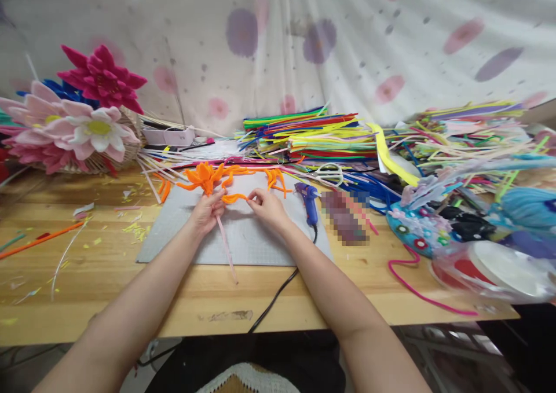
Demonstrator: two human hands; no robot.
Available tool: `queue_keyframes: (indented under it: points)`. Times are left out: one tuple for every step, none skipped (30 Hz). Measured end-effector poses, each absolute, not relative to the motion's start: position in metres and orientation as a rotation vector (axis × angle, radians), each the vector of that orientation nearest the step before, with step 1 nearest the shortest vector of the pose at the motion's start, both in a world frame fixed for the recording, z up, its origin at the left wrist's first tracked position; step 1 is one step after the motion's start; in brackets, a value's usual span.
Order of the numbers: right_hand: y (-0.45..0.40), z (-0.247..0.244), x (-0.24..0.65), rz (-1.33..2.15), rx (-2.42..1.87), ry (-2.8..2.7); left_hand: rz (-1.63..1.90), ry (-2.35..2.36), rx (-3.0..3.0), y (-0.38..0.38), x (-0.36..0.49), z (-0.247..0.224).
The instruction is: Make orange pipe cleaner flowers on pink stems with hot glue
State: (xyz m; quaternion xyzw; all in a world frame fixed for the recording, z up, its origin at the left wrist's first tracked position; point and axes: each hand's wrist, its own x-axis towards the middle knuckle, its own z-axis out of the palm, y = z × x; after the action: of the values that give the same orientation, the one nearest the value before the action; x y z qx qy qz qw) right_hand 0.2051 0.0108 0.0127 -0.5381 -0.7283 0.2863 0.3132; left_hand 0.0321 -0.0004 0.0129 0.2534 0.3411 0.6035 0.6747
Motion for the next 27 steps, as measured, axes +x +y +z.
queue_keyframes:
  points:
    - [0.008, 0.010, 0.203, 0.770, -1.393, -1.905, 1.334, 0.781, 0.597, -0.001, 0.033, 0.012]
    - [0.005, 0.008, 0.201, 0.781, -1.369, -1.890, 1.305, 0.790, 0.624, -0.002, 0.035, 0.012]
    - [0.003, 0.005, 0.199, 0.792, -1.344, -1.879, 1.275, 0.794, 0.652, -0.003, 0.035, 0.011]
    - [0.001, 0.003, 0.197, 0.801, -1.322, -1.873, 1.250, 0.793, 0.678, -0.003, 0.036, 0.011]
    - [0.000, 0.001, 0.196, 0.813, -1.300, -1.875, 1.231, 0.791, 0.698, -0.004, 0.036, 0.011]
    - [-0.001, 0.001, 0.195, 0.829, -1.279, -1.885, 1.222, 0.790, 0.709, -0.004, 0.036, 0.010]
    - [-0.003, 0.001, 0.194, 0.846, -1.261, -1.900, 1.225, 0.789, 0.713, -0.004, 0.036, 0.010]
    - [-0.005, 0.003, 0.195, 0.865, -1.242, -1.919, 1.236, 0.789, 0.708, -0.003, 0.035, 0.010]
    - [-0.007, 0.006, 0.197, 0.883, -1.223, -1.940, 1.248, 0.785, 0.697, -0.003, 0.034, 0.011]
    - [-0.011, 0.010, 0.202, 0.903, -1.207, -1.969, 1.261, 0.779, 0.680, -0.002, 0.033, 0.011]
    - [-0.015, 0.014, 0.208, 0.926, -1.193, -2.003, 1.274, 0.766, 0.657, -0.001, 0.032, 0.011]
    - [-0.019, 0.018, 0.217, 0.944, -1.192, -2.044, 1.283, 0.748, 0.629, 0.000, 0.031, 0.012]
    - [-0.023, 0.022, 0.229, 0.973, -1.193, -2.107, 1.289, 0.727, 0.594, 0.001, 0.029, 0.012]
    - [-0.028, 0.024, 0.243, 1.003, -1.205, -2.160, 1.293, 0.705, 0.554, 0.002, 0.028, 0.013]
    - [-0.033, 0.025, 0.259, 1.016, -1.240, -2.185, 1.295, 0.684, 0.512, 0.002, 0.028, 0.013]
    - [-0.037, 0.025, 0.277, 0.995, -1.302, -2.176, 1.294, 0.665, 0.474, 0.003, 0.027, 0.013]
    - [-0.041, 0.024, 0.297, 0.951, -1.372, -2.142, 1.292, 0.650, 0.444, 0.003, 0.027, 0.013]
    - [-0.045, 0.022, 0.317, 0.875, -1.457, -2.054, 1.289, 0.639, 0.422, 0.003, 0.028, 0.013]
    - [-0.049, 0.019, 0.337, 0.786, -1.522, -1.944, 1.287, 0.633, 0.408, 0.003, 0.028, 0.012]
    - [-0.053, 0.017, 0.356, 0.710, -1.564, -1.862, 1.285, 0.630, 0.403, 0.003, 0.028, 0.012]
    - [-0.057, 0.015, 0.373, 0.600, -1.632, -1.780, 1.284, 0.630, 0.405, 0.003, 0.028, 0.011]
    - [-0.061, 0.013, 0.389, 0.497, -1.717, -1.731, 1.283, 0.632, 0.411, 0.003, 0.028, 0.010]
    - [-0.065, 0.013, 0.401, 0.399, -1.799, -1.719, 1.282, 0.632, 0.417, 0.004, 0.028, 0.010]
    - [-0.069, 0.012, 0.412, 0.273, -1.891, -1.709, 1.281, 0.631, 0.421, 0.004, 0.028, 0.010]
    - [-0.073, 0.012, 0.420, 0.182, -1.959, -1.725, 1.279, 0.630, 0.421, 0.004, 0.028, 0.009]
    - [-0.077, 0.013, 0.425, 0.114, -2.009, -1.744, 1.279, 0.627, 0.416, 0.004, 0.027, 0.009]
    - [-0.080, 0.013, 0.429, 0.065, -2.053, -1.764, 1.280, 0.624, 0.408, 0.005, 0.027, 0.009]
